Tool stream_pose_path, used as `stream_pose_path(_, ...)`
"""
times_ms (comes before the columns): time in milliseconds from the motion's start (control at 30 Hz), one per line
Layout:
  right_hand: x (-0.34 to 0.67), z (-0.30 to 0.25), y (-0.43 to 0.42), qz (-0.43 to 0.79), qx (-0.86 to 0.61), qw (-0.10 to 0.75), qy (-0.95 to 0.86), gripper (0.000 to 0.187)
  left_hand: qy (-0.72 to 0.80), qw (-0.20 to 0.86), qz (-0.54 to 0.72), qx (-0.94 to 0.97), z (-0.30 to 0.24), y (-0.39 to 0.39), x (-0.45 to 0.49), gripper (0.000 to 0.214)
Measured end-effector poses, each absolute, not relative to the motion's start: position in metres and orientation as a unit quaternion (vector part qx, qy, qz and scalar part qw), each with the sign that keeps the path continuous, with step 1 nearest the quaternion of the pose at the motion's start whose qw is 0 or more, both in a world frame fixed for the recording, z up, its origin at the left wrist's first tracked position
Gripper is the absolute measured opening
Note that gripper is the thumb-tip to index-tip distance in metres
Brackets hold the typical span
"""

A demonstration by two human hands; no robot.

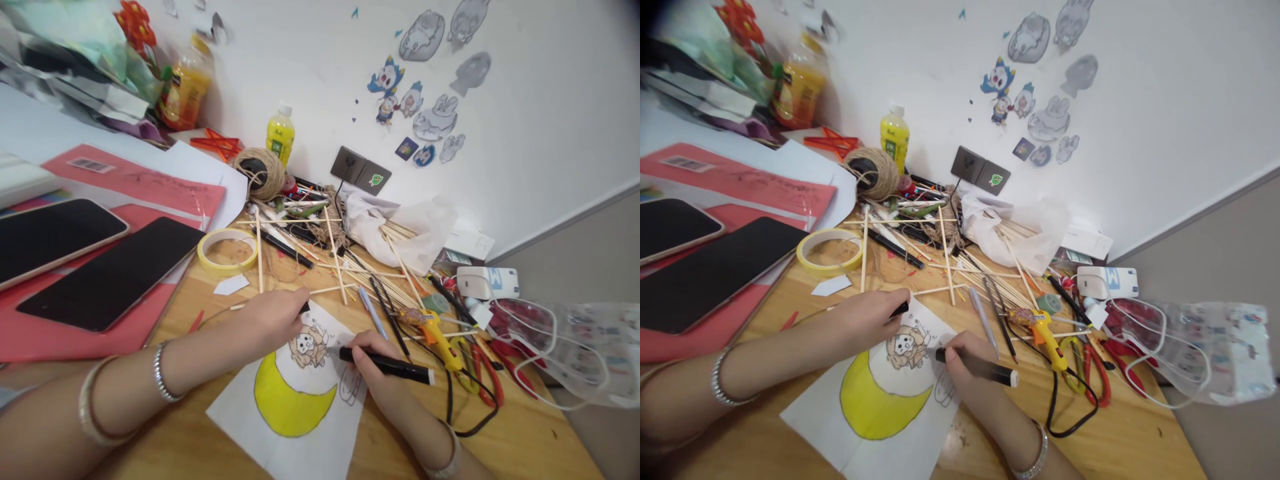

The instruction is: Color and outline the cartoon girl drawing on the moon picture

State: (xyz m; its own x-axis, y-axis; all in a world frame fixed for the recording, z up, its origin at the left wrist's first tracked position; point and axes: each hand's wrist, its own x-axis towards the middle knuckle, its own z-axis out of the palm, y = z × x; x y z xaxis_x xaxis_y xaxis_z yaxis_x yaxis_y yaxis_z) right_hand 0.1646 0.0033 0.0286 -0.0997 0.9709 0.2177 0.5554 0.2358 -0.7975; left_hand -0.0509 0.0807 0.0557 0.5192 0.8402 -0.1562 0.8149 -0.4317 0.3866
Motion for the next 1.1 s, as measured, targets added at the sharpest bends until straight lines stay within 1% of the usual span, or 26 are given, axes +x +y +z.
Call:
stream_pose_path(200,0.164,0.028,0.003,0.272,-0.541,0.382,-0.699,0.018,0.459,0.234,0.067,0.855,0.055,0.081,-0.057,0.012)
stream_pose_path(367,0.163,0.026,0.004,0.271,-0.540,0.383,-0.699,0.020,0.455,0.264,0.056,0.849,0.065,0.079,-0.061,0.011)
stream_pose_path(500,0.164,0.023,0.006,0.291,-0.534,0.437,-0.663,0.020,0.416,0.321,0.072,0.848,0.078,0.077,-0.068,0.013)
stream_pose_path(633,0.167,0.023,0.006,0.302,-0.534,0.524,-0.591,0.025,0.345,0.346,0.108,0.866,0.085,0.082,-0.076,0.011)
stream_pose_path(767,0.172,0.028,0.007,0.248,-0.545,0.590,-0.542,0.026,0.277,0.301,0.097,0.907,0.087,0.094,-0.073,0.017)
stream_pose_path(900,0.177,0.032,0.011,0.211,-0.550,0.616,-0.523,0.025,0.288,0.248,0.072,0.922,0.088,0.112,-0.057,0.015)
stream_pose_path(1000,0.179,0.033,0.014,0.211,-0.541,0.623,-0.524,0.023,0.336,0.199,0.122,0.912,0.092,0.116,-0.041,0.020)
stream_pose_path(1100,0.183,0.034,0.017,0.193,-0.528,0.631,-0.535,0.023,0.392,0.169,0.184,0.886,0.094,0.094,-0.027,0.018)
